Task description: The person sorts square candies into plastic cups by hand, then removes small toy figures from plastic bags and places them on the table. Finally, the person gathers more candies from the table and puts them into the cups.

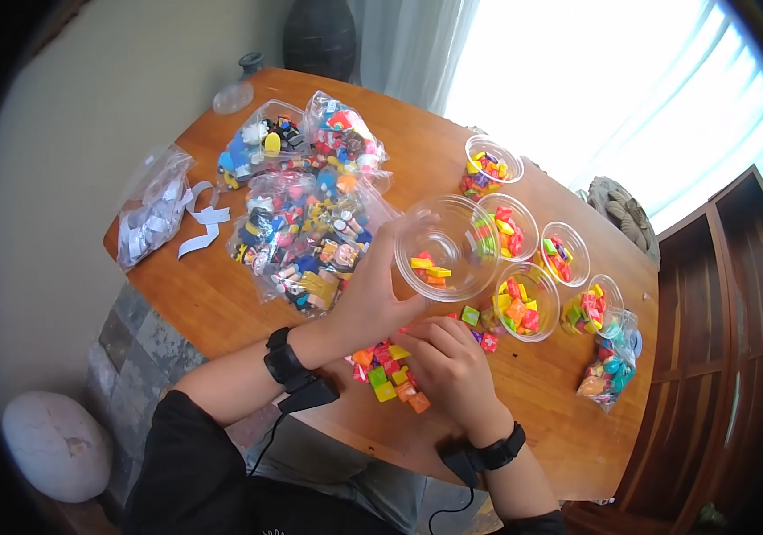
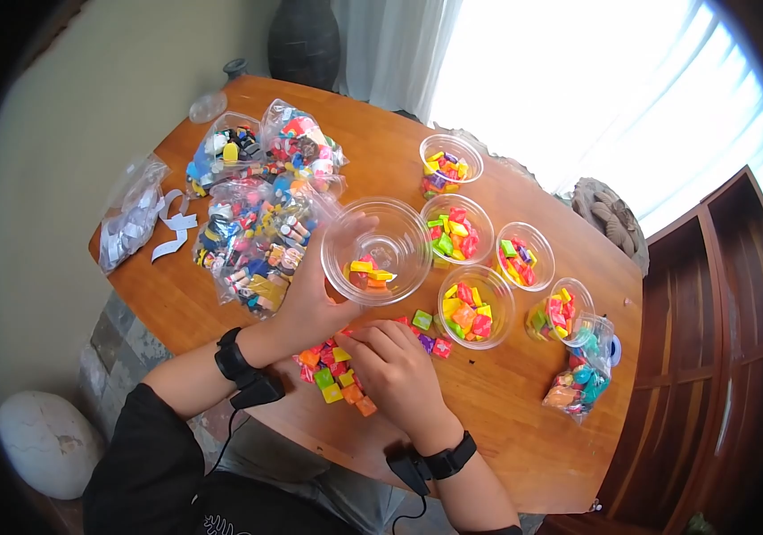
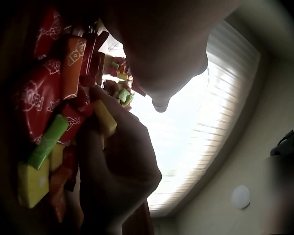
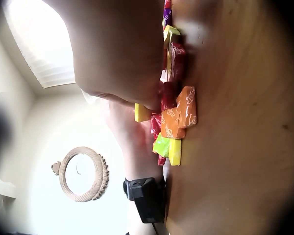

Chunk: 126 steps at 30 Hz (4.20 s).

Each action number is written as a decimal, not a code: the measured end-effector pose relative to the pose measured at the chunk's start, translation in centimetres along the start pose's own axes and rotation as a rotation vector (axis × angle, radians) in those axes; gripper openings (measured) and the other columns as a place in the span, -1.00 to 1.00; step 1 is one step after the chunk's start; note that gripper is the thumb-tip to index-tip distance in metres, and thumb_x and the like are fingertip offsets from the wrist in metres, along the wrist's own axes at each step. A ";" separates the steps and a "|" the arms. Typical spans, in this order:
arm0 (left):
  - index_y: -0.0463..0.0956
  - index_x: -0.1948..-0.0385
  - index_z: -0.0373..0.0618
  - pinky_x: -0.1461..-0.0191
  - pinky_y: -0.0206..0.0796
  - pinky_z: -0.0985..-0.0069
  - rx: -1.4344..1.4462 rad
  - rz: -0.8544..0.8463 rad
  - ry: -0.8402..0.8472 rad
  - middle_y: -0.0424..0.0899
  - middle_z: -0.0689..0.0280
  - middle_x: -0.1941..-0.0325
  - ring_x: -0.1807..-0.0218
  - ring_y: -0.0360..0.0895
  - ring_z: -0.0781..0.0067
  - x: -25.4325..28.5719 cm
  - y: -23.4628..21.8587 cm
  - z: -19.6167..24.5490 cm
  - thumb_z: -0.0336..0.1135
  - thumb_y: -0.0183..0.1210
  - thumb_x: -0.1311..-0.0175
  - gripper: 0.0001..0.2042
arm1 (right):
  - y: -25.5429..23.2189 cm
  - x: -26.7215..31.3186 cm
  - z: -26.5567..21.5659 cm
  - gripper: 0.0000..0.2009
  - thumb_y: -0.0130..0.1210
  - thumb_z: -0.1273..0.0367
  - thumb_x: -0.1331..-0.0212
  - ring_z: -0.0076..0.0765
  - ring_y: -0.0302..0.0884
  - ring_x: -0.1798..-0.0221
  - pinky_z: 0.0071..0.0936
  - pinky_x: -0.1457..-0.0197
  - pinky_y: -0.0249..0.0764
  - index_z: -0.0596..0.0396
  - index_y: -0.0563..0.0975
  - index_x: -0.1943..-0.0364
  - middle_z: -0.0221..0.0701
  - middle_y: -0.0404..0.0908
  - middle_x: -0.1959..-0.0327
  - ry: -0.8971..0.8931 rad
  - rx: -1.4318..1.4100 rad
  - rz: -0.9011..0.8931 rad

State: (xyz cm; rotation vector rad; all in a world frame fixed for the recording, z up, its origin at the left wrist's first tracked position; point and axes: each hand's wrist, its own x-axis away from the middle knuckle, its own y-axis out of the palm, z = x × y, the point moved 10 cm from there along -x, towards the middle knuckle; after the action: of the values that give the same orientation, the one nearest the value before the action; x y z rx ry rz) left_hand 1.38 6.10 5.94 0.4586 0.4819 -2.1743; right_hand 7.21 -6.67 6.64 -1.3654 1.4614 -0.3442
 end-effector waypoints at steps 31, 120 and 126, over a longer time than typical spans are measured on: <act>0.13 -0.56 -0.19 -0.74 0.19 0.19 -0.005 -0.034 -0.021 0.33 0.00 -0.67 -0.73 0.27 0.11 -0.1 0.1 0.1 -0.44 0.56 -0.26 -0.11 | -0.7 0.3 3.3 -0.64 0.52 0.41 -0.16 0.05 0.61 -0.17 -0.05 -0.32 0.44 0.07 0.69 -0.04 -0.24 0.72 -0.03 0.287 -0.106 0.040; 0.18 -0.57 -0.24 -0.67 0.27 0.25 -0.103 -0.006 0.013 0.43 0.06 -0.56 -0.63 0.39 0.20 0.2 -0.1 0.0 -0.37 0.60 -0.24 -0.10 | -1.6 0.5 2.1 -0.82 0.35 0.51 -0.27 -0.03 0.59 -0.11 -0.18 -0.22 0.61 0.17 0.68 0.07 -0.23 0.63 -0.05 0.195 0.095 -0.125; 0.20 -0.56 -0.24 -0.66 0.29 0.26 -0.102 -0.011 -0.009 0.44 0.05 -0.55 -0.61 0.42 0.20 0.2 0.0 -0.2 -0.36 0.62 -0.23 -0.09 | -2.2 0.5 2.6 -0.83 0.36 0.48 -0.31 -0.03 0.62 -0.06 -0.18 -0.14 0.62 0.17 0.64 0.08 -0.21 0.62 0.03 0.290 0.084 -0.052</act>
State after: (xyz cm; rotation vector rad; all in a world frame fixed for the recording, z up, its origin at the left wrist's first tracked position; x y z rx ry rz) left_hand 1.32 6.09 5.64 0.3908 0.5891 -2.1498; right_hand 10.63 -6.64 7.11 -1.3271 1.6286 -0.6522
